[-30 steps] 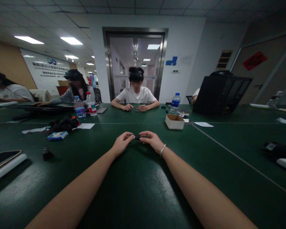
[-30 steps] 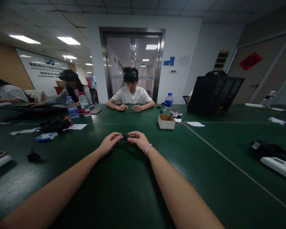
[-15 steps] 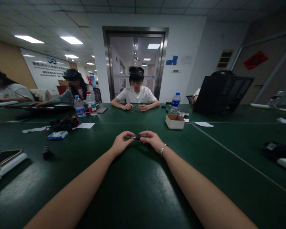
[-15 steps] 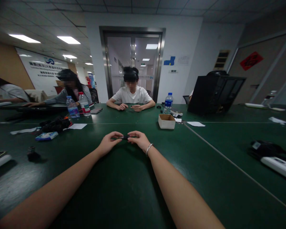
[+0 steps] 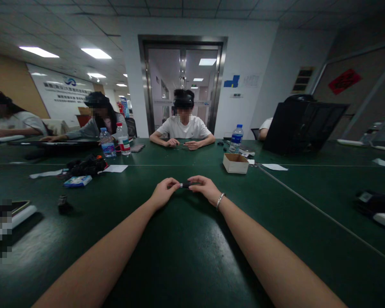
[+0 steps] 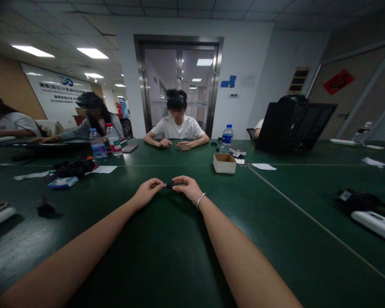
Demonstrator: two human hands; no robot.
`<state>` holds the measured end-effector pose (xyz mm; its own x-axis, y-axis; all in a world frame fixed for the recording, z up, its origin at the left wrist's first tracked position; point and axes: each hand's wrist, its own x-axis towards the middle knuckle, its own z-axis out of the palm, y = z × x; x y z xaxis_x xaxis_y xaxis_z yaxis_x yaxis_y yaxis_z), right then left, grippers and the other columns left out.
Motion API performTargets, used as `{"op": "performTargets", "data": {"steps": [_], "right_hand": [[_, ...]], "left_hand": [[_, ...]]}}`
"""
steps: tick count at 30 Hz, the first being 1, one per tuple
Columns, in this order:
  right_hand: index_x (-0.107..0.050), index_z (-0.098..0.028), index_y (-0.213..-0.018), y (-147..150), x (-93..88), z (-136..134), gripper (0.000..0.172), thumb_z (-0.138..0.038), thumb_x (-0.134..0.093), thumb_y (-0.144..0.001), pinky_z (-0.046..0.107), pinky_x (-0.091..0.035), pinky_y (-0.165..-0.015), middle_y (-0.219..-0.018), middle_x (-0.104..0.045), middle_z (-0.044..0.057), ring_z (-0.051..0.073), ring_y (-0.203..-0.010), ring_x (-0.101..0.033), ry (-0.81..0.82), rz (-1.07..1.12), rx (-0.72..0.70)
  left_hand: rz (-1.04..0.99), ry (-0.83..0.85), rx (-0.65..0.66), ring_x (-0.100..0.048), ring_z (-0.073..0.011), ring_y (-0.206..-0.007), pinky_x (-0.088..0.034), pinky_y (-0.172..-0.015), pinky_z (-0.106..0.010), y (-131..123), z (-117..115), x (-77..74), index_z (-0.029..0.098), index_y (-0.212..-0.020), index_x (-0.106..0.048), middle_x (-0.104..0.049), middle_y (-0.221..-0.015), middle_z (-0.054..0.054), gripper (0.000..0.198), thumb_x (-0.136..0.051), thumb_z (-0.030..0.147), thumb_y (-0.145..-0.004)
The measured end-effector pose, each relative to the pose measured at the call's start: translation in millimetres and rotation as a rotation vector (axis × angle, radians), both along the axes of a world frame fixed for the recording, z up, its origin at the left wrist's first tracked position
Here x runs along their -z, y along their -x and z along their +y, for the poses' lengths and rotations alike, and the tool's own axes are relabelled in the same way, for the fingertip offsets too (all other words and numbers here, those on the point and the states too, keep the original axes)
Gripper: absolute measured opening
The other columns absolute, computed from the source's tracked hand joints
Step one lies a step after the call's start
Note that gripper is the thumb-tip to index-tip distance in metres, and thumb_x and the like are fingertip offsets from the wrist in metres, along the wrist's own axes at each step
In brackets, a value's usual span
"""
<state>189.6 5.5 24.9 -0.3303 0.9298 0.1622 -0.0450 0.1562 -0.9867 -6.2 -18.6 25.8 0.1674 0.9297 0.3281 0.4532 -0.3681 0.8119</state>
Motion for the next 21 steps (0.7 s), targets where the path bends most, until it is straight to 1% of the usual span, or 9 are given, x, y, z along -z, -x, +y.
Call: {"op": "performTargets", "data": {"steps": [3, 7, 9, 11, 14, 18, 21], "right_hand": [[-0.065, -0.016, -0.087, 0.7, -0.5, -0.4, 0.035, -0.019, -0.074, -0.054, 0.023, -0.045, -0.060, -0.087, -0.064, 0.003, 0.009, -0.065, -0.059, -0.005, -0.006, 0.002], [-0.064, -0.016, -0.088, 1.1, -0.8, -0.9, 0.035, -0.021, -0.074, -0.055, 0.024, -0.046, -0.060, -0.087, -0.065, 0.003, 0.011, -0.067, -0.061, 0.004, 0.011, -0.004], [-0.064, -0.016, -0.089, 0.9, -0.2, -0.4, 0.036, -0.022, -0.074, -0.055, 0.024, -0.046, -0.060, -0.087, -0.065, 0.004, 0.011, -0.068, -0.062, 0.003, 0.013, -0.014], [-0.064, -0.016, -0.089, 0.6, 0.7, 0.5, 0.036, -0.023, -0.074, -0.056, 0.024, -0.047, -0.060, -0.087, -0.065, 0.004, 0.012, -0.067, -0.062, -0.004, 0.008, -0.024], [-0.064, -0.016, -0.089, 0.4, 1.9, 1.4, 0.036, -0.023, -0.075, -0.056, 0.025, -0.047, -0.062, -0.088, -0.065, 0.004, 0.012, -0.067, -0.062, -0.017, -0.010, -0.033], [-0.064, -0.016, -0.090, 0.5, 1.5, 1.0, 0.036, -0.022, -0.074, -0.056, 0.025, -0.048, -0.064, -0.091, -0.065, 0.004, 0.011, -0.069, -0.062, -0.027, -0.032, -0.047], [-0.064, -0.017, -0.090, 0.8, 0.5, 0.2, 0.035, -0.022, -0.073, -0.057, 0.026, -0.048, -0.065, -0.092, -0.064, 0.004, 0.010, -0.067, -0.061, -0.045, -0.051, -0.048]], "left_hand": [[-0.058, -0.025, 0.022, -0.056, -0.0159, -0.081, -0.044, -0.075, -0.028, -1.7, 0.6, 0.1, 0.018, -0.083, -0.058, -0.060, -0.085, -0.003, 0.022, -0.058, 0.036, -0.072], [-0.091, -0.004, 0.019, -0.057, -0.0164, -0.083, -0.046, -0.077, -0.029, -2.3, 2.2, 3.0, 0.018, -0.092, -0.057, -0.061, -0.088, -0.005, 0.028, -0.059, 0.037, -0.072], [-0.080, 0.006, 0.034, -0.058, -0.0167, -0.083, -0.046, -0.077, -0.030, -2.3, 2.5, 3.4, 0.017, -0.090, -0.059, -0.062, -0.088, -0.005, 0.027, -0.059, 0.038, -0.072], [-0.067, 0.025, 0.034, -0.058, -0.0169, -0.081, -0.046, -0.077, -0.030, -1.9, 2.8, 3.3, 0.017, -0.087, -0.061, -0.064, -0.086, -0.005, 0.026, -0.059, 0.037, -0.071], [-0.061, 0.061, 0.037, -0.059, -0.0165, -0.077, -0.045, -0.075, -0.030, -0.4, 4.3, 3.7, 0.016, -0.086, -0.062, -0.065, -0.081, -0.005, 0.027, -0.056, 0.039, -0.073], [-0.040, 0.100, 0.062, -0.058, -0.0152, -0.070, -0.044, -0.070, -0.028, 1.8, 6.5, 4.8, 0.015, -0.085, -0.062, -0.064, -0.074, -0.003, 0.033, -0.049, 0.044, -0.077], [-0.013, 0.116, 0.065, -0.055, -0.0140, -0.064, -0.043, -0.065, -0.026, 2.0, 6.9, 4.8, 0.014, -0.079, -0.062, -0.062, -0.068, -0.003, 0.038, -0.045, 0.049, -0.078]]}}
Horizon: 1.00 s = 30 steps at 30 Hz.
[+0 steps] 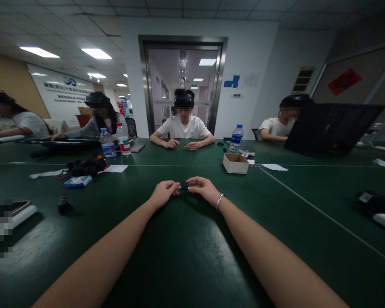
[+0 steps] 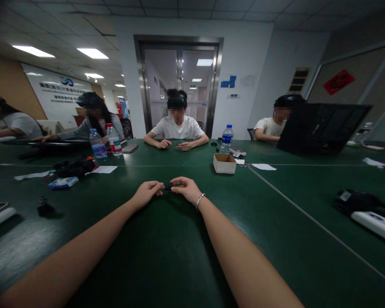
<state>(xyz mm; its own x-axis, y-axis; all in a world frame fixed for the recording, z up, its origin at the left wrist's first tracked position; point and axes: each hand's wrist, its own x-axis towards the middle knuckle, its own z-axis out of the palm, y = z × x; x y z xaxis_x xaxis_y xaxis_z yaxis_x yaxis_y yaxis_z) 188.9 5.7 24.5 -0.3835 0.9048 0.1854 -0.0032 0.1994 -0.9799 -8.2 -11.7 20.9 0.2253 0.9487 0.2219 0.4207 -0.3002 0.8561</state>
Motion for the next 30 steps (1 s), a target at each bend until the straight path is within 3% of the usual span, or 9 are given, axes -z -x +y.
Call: {"op": "performTargets", "data": {"steps": [7, 17, 30], "right_hand": [[-0.064, -0.018, -0.089, 1.8, -1.1, -1.6, 0.033, -0.019, -0.072, -0.056, 0.027, -0.047, -0.073, -0.092, -0.065, 0.003, 0.011, -0.071, -0.060, -0.005, -0.013, 0.008], [-0.065, -0.018, -0.087, 2.2, -1.9, -1.7, 0.035, -0.019, -0.074, -0.054, 0.030, -0.047, -0.079, -0.092, -0.065, 0.002, 0.012, -0.075, -0.061, 0.008, 0.021, 0.006], [-0.064, -0.015, -0.089, 2.2, -1.9, -2.3, 0.036, -0.028, -0.075, -0.058, 0.023, -0.050, -0.059, -0.086, -0.066, 0.004, 0.011, -0.064, -0.064, 0.078, 0.064, 0.003]], "left_hand": [[0.113, -0.005, -0.062, -0.050, -0.0130, -0.054, -0.037, -0.057, -0.025, 0.9, -0.8, 1.1, 0.016, -0.071, -0.061, -0.055, -0.057, 0.001, 0.051, -0.034, 0.058, -0.080], [0.190, -0.071, -0.062, -0.052, -0.0149, -0.061, -0.037, -0.061, -0.025, 1.1, -2.4, 0.5, 0.017, -0.075, -0.061, -0.059, -0.065, -0.001, 0.047, -0.034, 0.056, -0.080], [0.068, -0.073, -0.055, -0.058, -0.0173, -0.078, -0.043, -0.073, -0.028, -1.5, -10.5, -7.3, 0.019, -0.088, -0.062, -0.064, -0.080, -0.002, 0.034, -0.044, 0.046, -0.079]]}}
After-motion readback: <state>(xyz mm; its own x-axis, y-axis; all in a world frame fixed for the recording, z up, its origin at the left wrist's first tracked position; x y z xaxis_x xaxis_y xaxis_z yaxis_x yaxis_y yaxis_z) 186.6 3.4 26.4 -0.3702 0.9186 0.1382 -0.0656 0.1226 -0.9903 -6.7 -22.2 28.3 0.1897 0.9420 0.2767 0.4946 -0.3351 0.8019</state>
